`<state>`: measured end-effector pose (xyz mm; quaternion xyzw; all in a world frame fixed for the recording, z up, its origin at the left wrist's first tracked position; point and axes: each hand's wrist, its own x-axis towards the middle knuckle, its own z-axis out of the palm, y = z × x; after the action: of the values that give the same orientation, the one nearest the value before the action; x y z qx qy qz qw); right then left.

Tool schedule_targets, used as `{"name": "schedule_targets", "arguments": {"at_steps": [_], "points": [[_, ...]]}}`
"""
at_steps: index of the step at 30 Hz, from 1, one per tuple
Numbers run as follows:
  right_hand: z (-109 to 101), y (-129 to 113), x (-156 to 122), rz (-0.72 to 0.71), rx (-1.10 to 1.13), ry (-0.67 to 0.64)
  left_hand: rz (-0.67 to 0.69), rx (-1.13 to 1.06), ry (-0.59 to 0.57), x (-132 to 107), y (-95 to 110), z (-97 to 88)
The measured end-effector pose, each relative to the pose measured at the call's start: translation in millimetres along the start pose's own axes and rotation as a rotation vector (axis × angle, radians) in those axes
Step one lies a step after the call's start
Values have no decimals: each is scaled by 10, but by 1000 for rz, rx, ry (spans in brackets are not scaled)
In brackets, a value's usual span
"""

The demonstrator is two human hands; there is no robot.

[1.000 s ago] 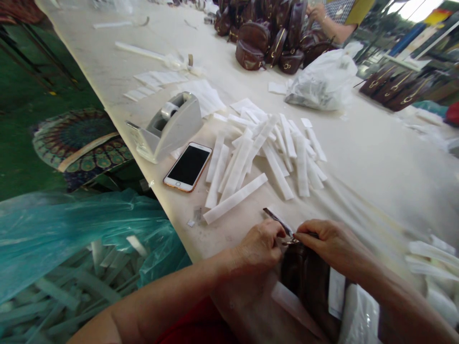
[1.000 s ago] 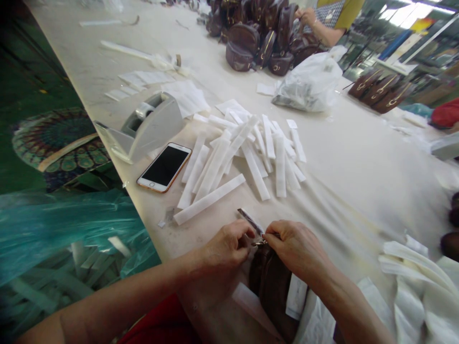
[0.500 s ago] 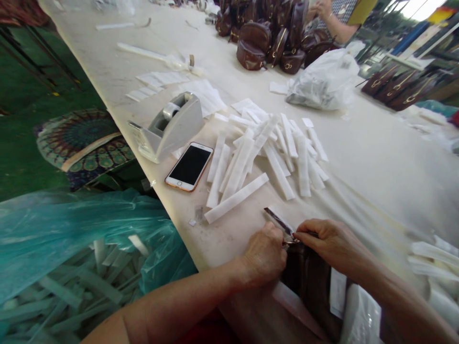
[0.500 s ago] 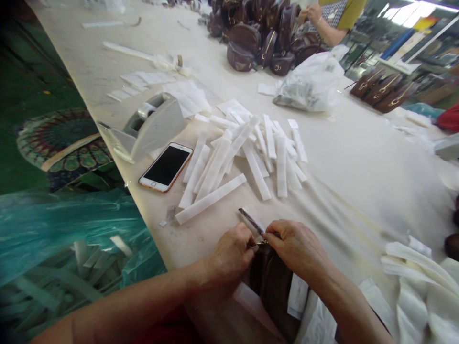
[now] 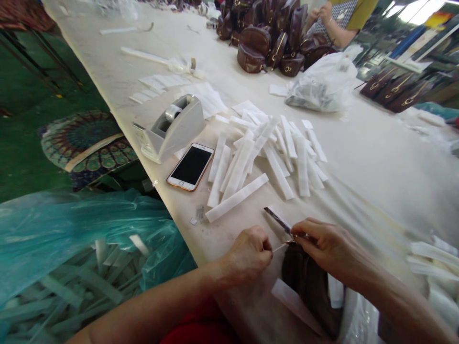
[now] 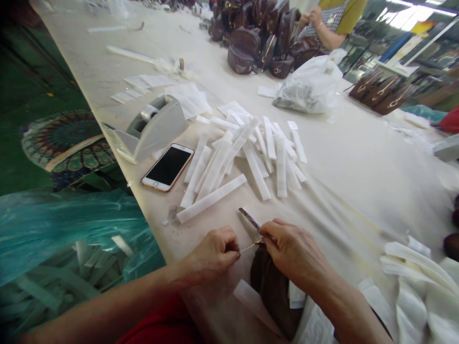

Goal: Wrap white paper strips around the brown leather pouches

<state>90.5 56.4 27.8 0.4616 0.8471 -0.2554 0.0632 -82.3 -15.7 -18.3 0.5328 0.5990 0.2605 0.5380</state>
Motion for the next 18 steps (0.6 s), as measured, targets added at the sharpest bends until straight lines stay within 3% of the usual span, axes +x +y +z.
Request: {"name": "schedule_targets", "arguments": {"at_steps": [7,18], "points": [[12,-136,12,-50,-59,-75,52,-180,114,-59,67,-223],[34,-173,52,-76,-118,-106,-12,-233,152,27,130,-293]]}}
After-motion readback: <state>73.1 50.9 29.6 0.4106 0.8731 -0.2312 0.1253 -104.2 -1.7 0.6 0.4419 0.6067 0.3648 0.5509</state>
